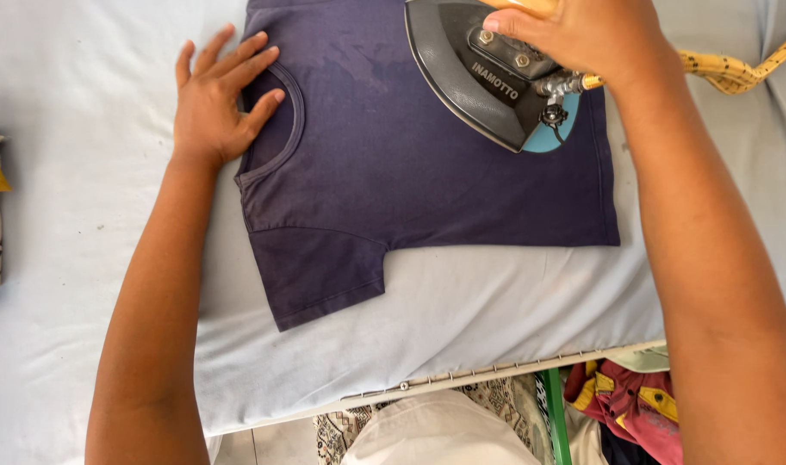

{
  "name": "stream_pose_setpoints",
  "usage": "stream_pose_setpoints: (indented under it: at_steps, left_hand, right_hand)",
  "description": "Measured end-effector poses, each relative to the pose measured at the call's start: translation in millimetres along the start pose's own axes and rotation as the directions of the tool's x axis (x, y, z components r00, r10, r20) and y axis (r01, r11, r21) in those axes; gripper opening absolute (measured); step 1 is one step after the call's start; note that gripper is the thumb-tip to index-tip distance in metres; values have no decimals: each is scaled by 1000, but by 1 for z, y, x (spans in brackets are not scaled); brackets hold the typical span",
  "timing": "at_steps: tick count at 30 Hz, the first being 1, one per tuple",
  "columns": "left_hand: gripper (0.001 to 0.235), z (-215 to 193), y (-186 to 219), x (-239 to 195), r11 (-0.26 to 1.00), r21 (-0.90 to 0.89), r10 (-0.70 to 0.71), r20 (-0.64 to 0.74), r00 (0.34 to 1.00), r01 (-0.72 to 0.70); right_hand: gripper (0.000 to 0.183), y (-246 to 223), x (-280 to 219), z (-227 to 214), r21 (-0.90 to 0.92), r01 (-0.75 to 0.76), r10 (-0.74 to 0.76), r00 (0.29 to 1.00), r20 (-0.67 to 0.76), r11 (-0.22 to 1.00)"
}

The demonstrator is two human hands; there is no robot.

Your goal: The person irons a dark blue t-shirt on a white ironing board. They use a steam iron to smooth the fabric, flipping the shirt over to iron both sides. A yellow shirt is visible nearby on the table.

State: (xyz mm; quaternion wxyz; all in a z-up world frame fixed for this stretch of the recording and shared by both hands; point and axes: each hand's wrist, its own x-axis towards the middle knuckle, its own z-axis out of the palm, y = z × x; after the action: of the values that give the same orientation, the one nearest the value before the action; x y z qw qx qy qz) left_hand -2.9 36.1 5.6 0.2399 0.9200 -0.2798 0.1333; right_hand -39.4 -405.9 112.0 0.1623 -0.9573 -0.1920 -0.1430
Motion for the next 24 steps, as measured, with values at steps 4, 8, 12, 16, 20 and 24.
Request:
stream_pose_setpoints:
  at_steps: [4,8,12,16,20,24]
  left_hand:
    - [43,2,-3,-3,1000,-5,12,-60,998,-13]
    - [40,6,-5,-2,1000,7,18,-78,997,-18]
    - [40,6,-8,-7,998,18,57,-75,996,-56]
    - [38,7,-9,-7,997,26,79,-95,992,-77]
    - [37,6,-8,-10,995,38,94,-102,990,-90]
    - [38,5,-8,-6,997,2,81,-103,991,-82]
  right_hand:
    - [50,-1,0,-12,102,-409,353,869,347,907]
    - [56,-13,-2,-23,273,-223,101,912,398,936]
    - [56,-24,-13,-28,284,-68,-83,869,487,956]
    - [53,-26,-25,-40,272,-28,-141,801,582,962]
    - [50,-37,-35,-45,215,32,-163,763,626,976]
    - [44,-55,-46,-44,252,222,-316,838,444,942]
